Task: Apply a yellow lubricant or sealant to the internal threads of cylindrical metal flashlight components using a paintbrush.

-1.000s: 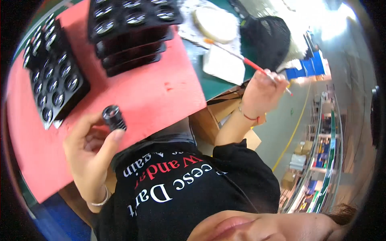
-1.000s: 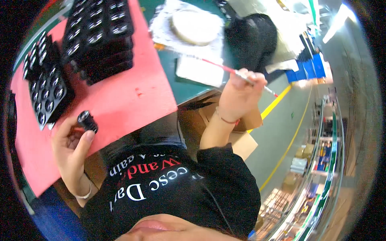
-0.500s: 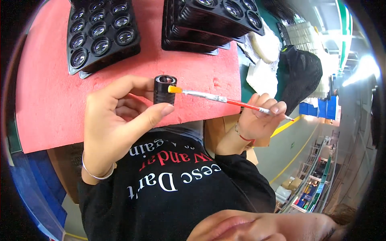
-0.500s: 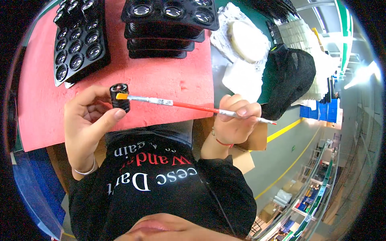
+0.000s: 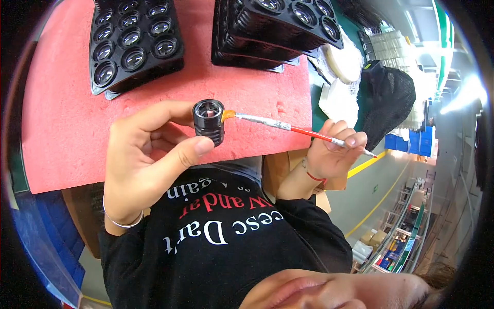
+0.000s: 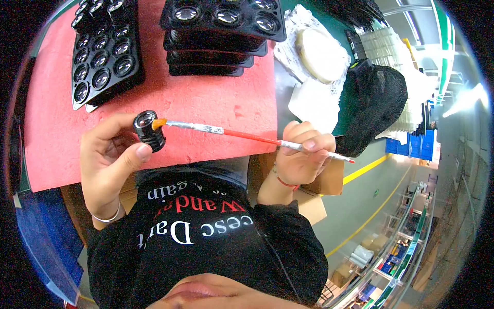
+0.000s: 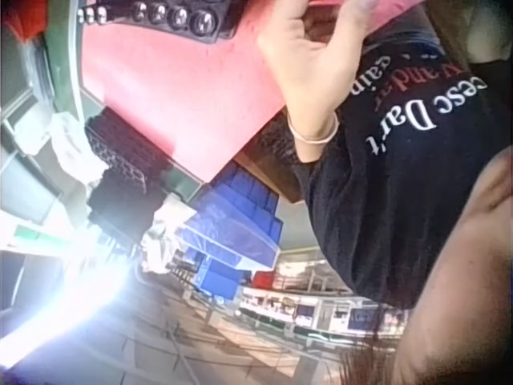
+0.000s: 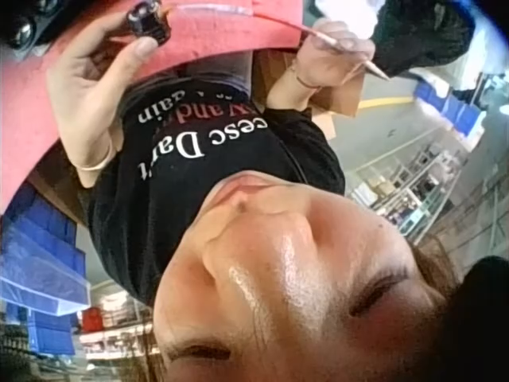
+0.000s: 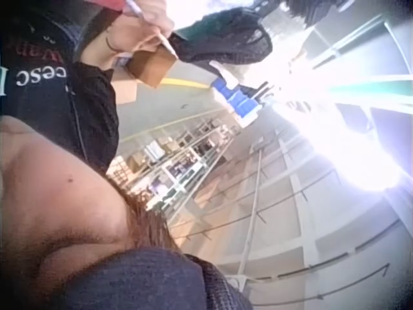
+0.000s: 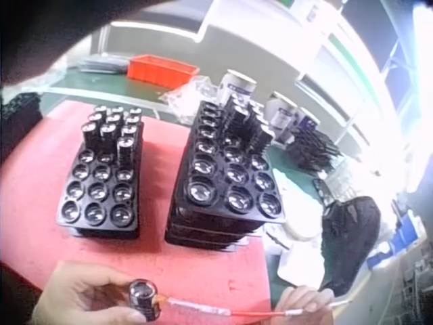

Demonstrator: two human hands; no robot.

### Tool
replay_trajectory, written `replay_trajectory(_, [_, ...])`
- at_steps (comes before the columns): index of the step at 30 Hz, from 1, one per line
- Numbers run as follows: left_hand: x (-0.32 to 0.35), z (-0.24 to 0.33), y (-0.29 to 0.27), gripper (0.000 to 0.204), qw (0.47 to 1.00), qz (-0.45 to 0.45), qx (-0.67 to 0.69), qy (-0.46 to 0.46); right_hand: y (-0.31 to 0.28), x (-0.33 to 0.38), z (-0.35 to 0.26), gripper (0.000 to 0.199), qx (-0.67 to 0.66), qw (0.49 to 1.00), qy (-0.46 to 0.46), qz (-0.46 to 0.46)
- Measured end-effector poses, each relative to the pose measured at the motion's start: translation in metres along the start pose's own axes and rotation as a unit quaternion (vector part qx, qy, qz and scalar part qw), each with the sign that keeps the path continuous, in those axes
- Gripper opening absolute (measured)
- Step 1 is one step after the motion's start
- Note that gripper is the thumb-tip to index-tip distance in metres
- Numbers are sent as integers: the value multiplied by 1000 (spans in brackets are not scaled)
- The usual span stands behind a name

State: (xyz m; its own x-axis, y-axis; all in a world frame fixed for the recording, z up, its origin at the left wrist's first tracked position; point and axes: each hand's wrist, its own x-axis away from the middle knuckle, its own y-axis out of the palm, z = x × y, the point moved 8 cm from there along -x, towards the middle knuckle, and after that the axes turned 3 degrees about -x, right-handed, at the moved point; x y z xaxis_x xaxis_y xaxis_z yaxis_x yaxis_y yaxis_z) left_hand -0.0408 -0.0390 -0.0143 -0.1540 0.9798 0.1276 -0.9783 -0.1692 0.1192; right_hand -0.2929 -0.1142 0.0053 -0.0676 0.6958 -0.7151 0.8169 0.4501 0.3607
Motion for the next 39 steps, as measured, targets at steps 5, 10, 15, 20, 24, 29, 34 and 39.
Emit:
replay_trajectory(5, [1, 1, -1, 28, 1000, 3, -8, 8, -4, 0, 1, 26, 2, 1000, 0, 13])
replay_trajectory(10, [5, 14, -8, 28, 998, 31, -42, 41, -9, 2, 0, 28, -12, 999, -3, 47])
replay_trajectory(15, [0, 73, -49, 34, 938, 145, -264, 173, -8, 2, -1, 29, -16, 999, -6, 39])
replay_trajectory(20, [-50, 100, -90, 26, 821, 176, -498, 215, -2, 4, -4, 29, 18, 999, -27, 35])
replay_trajectory(24, [-65, 103, -88, 27, 773, 184, -576, 191, -1, 4, -5, 29, 20, 998, -43, 34])
replay_trajectory(29, [-75, 101, -83, 33, 729, 214, -620, 195, 1, 4, -4, 27, 29, 999, -12, 11])
replay_trajectory(34, [-80, 100, -87, 31, 718, 229, -632, 179, 2, 3, -5, 27, 27, 999, -23, 0])
replay_trajectory(39, [-86, 96, -98, 32, 743, 218, -602, 196, 2, 3, -6, 27, 24, 999, -26, -2])
